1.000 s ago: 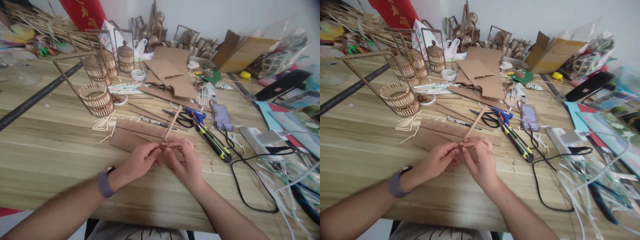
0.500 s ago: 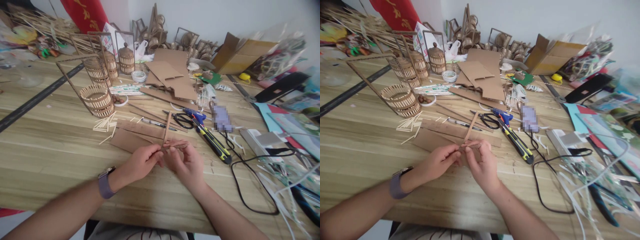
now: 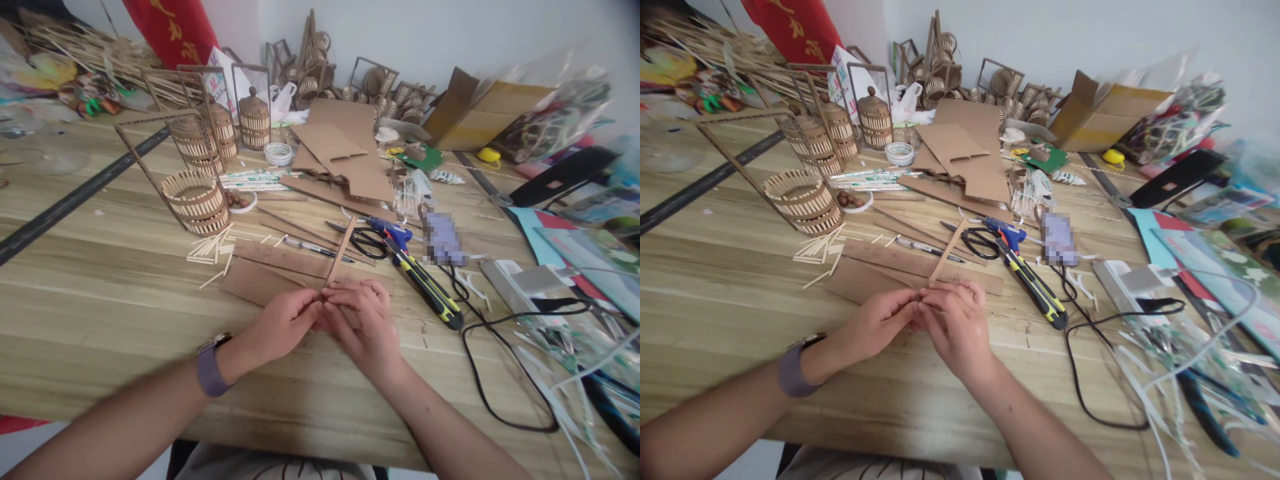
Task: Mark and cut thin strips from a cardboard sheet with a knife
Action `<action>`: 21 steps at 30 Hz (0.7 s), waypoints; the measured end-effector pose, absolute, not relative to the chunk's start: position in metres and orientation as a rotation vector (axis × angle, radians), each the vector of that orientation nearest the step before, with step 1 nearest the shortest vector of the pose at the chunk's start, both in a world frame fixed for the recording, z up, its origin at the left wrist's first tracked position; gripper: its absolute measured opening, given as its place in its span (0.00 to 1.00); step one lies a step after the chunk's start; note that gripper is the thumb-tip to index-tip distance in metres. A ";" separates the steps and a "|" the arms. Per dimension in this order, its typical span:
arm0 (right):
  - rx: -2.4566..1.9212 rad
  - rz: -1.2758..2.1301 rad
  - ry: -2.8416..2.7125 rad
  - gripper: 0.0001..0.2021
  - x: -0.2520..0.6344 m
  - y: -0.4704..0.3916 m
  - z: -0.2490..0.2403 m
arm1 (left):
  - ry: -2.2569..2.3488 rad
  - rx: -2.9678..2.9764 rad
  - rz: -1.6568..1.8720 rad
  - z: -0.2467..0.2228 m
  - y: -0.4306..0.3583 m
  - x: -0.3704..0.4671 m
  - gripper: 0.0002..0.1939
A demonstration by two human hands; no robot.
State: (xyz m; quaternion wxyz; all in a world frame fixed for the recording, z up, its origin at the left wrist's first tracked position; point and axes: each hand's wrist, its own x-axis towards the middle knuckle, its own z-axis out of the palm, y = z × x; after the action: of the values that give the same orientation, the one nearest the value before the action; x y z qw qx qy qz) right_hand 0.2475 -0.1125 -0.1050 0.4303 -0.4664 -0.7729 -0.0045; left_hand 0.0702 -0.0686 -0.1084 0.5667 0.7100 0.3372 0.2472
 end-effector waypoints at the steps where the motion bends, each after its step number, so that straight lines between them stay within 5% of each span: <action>1: -1.168 -0.003 -1.923 0.07 0.248 -0.113 -0.105 | 0.788 1.673 0.579 -0.108 -0.069 0.070 0.17; 21: -1.233 0.120 -1.800 0.05 0.249 -0.112 -0.101 | 0.776 1.744 0.606 -0.112 -0.067 0.068 0.17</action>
State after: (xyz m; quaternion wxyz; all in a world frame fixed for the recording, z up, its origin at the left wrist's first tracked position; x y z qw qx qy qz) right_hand 0.2495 -0.1123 -0.1009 0.4604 -0.5009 -0.7313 0.0487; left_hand 0.0677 -0.0671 -0.1117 0.5393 0.7333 0.3262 0.2550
